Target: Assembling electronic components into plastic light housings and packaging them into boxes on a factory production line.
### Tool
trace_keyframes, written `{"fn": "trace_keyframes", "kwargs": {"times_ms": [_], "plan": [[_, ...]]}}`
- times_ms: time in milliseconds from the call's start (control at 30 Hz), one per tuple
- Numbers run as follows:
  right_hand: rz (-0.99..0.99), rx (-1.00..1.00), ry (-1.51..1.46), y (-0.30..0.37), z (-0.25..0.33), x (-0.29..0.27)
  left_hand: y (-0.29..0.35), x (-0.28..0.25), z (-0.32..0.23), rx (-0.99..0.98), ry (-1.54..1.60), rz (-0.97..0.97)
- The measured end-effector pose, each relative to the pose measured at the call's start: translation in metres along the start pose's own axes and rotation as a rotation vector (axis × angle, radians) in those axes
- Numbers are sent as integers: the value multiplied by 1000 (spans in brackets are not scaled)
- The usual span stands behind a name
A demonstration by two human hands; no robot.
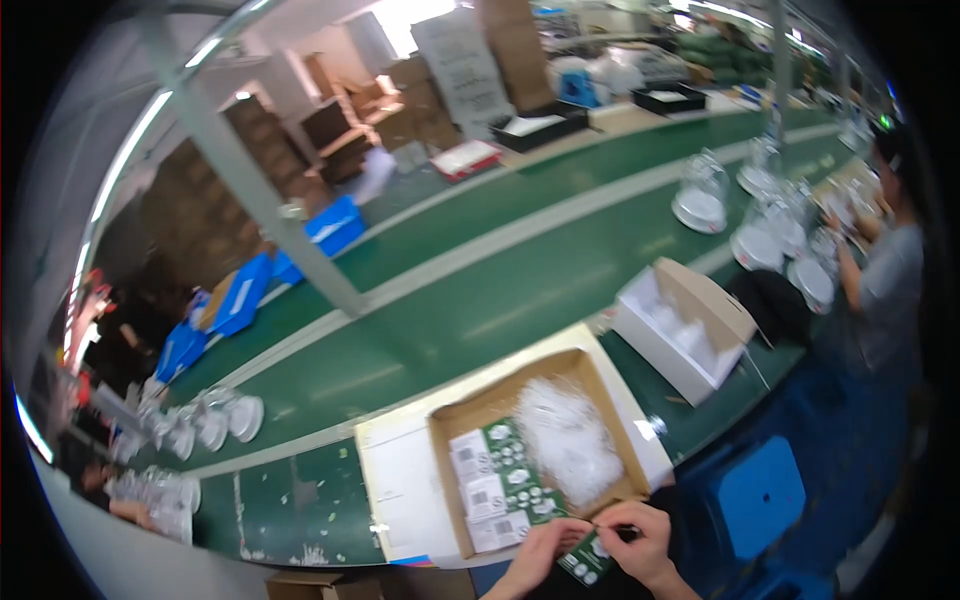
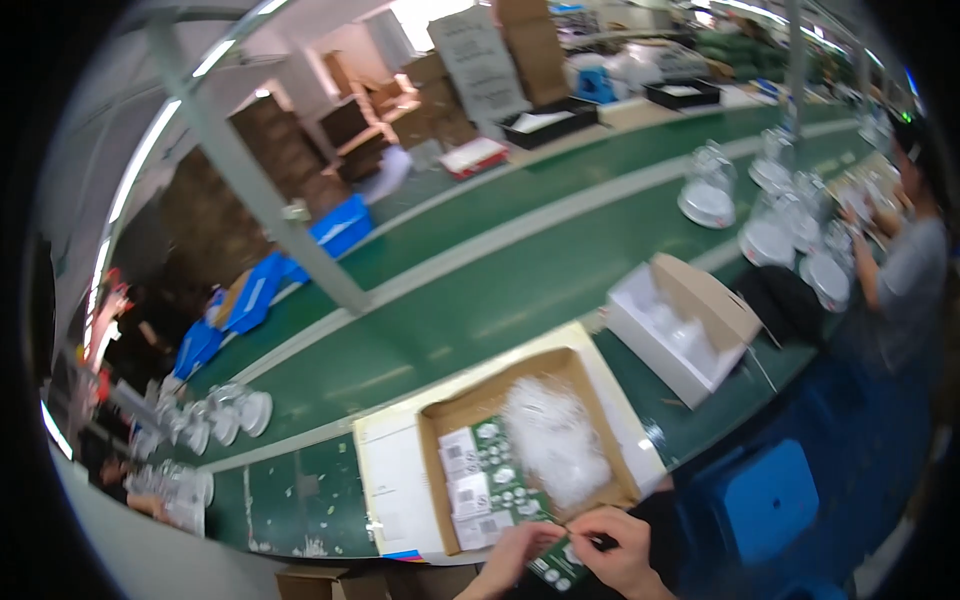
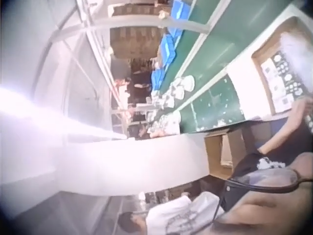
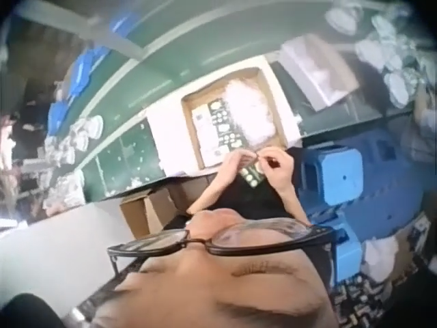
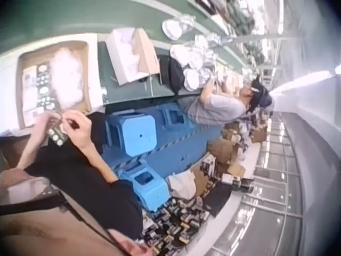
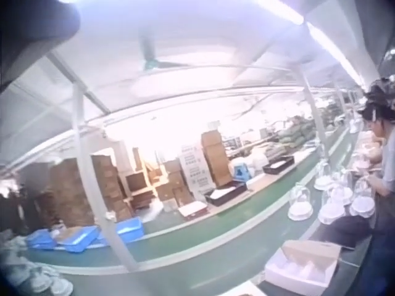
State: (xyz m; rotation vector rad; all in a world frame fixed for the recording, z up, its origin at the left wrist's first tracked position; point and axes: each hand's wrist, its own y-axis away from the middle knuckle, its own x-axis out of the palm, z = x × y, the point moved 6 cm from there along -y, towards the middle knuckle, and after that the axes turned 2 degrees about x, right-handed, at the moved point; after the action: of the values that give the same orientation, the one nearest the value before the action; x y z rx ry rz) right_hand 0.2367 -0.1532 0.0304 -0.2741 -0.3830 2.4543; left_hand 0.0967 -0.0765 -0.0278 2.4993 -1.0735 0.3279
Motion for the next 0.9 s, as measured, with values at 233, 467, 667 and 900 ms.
{"fn": "trace_keyframes", "kwargs": {"times_ms": [233,467,667,900], "plan": [[23,-72,32,13,17,-6,-12,34,-1,53,-173,348],[144,-210,10,13,8,-1,-13,24,26,-1,86,209],[77,-213,211,19,5,-7,-18,29,13,34,-56,229],[47,-347,224,23,39,-6,-19,29,18,66,-163,277]]}}
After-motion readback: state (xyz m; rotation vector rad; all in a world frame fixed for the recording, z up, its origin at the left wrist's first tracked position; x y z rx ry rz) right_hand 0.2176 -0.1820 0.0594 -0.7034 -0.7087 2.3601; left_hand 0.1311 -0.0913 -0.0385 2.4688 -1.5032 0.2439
